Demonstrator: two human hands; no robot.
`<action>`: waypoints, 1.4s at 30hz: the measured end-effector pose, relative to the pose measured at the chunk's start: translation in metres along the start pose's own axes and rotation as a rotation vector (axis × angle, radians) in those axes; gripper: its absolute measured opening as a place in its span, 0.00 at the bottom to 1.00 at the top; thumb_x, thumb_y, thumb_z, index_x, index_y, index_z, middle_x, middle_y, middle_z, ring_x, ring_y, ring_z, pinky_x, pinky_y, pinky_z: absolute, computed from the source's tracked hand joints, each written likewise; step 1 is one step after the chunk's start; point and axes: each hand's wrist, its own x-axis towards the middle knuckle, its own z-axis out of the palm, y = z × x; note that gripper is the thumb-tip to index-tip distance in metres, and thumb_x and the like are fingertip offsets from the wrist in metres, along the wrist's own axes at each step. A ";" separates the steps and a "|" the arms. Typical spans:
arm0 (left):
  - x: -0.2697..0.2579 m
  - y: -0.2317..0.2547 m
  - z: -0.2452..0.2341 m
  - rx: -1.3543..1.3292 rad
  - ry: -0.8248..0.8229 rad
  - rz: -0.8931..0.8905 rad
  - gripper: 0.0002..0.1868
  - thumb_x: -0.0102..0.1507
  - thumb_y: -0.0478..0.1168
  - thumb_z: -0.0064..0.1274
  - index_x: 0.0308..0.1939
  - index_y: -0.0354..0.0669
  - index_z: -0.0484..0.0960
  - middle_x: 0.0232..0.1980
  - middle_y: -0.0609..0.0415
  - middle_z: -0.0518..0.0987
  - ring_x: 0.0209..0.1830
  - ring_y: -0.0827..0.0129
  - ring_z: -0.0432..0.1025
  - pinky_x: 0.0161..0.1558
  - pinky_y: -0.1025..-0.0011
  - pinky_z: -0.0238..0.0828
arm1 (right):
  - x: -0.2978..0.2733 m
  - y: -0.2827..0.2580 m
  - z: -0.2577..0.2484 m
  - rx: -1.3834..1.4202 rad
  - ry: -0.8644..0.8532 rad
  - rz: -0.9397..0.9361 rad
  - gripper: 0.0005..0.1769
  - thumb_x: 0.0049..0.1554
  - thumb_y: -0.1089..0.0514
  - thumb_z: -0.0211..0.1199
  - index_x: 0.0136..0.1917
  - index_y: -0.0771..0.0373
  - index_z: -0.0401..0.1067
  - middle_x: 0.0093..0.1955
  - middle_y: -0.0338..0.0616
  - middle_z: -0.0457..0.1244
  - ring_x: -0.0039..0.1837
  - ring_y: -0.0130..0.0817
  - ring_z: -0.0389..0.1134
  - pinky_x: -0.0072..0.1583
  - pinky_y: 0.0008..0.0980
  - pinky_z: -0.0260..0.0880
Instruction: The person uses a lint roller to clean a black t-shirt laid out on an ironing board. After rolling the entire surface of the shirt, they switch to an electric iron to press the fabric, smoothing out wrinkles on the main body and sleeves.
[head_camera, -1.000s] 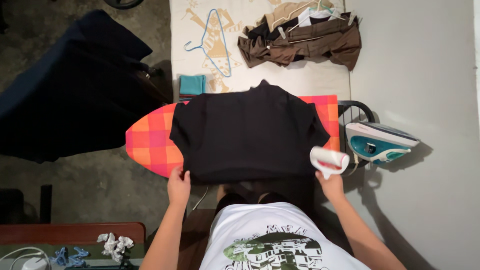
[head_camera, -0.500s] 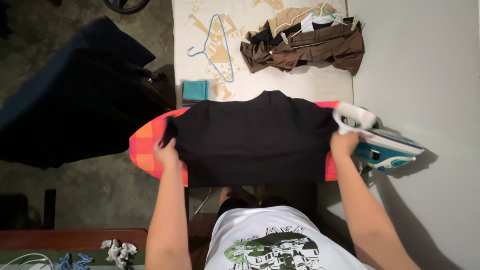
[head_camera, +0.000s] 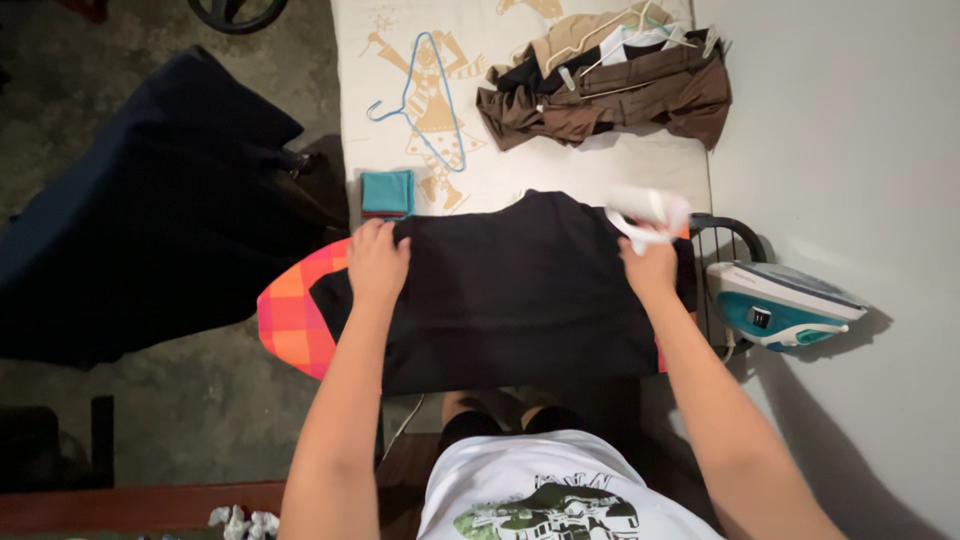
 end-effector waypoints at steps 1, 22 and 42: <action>0.014 0.004 0.011 0.102 -0.028 -0.022 0.22 0.56 0.46 0.64 0.49 0.37 0.83 0.51 0.47 0.78 0.55 0.49 0.71 0.55 0.52 0.67 | 0.016 -0.001 0.013 0.095 -0.084 0.279 0.24 0.55 0.59 0.67 0.63 0.67 0.70 0.49 0.58 0.68 0.51 0.60 0.73 0.52 0.49 0.72; 0.006 0.067 -0.001 0.128 -0.103 0.316 0.07 0.65 0.42 0.51 0.42 0.44 0.80 0.45 0.52 0.80 0.48 0.55 0.72 0.47 0.54 0.66 | 0.019 0.040 -0.022 0.374 -0.067 0.532 0.16 0.51 0.67 0.72 0.50 0.69 0.69 0.39 0.45 0.67 0.33 0.29 0.68 0.35 0.32 0.69; -0.189 0.139 0.102 -0.145 -0.678 1.379 0.30 0.63 0.42 0.43 0.69 0.34 0.72 0.77 0.48 0.65 0.79 0.59 0.58 0.77 0.57 0.48 | -0.193 -0.102 -0.065 -0.416 -0.530 0.425 0.24 0.60 0.56 0.55 0.70 0.50 0.66 0.44 0.52 0.66 0.41 0.54 0.71 0.42 0.50 0.73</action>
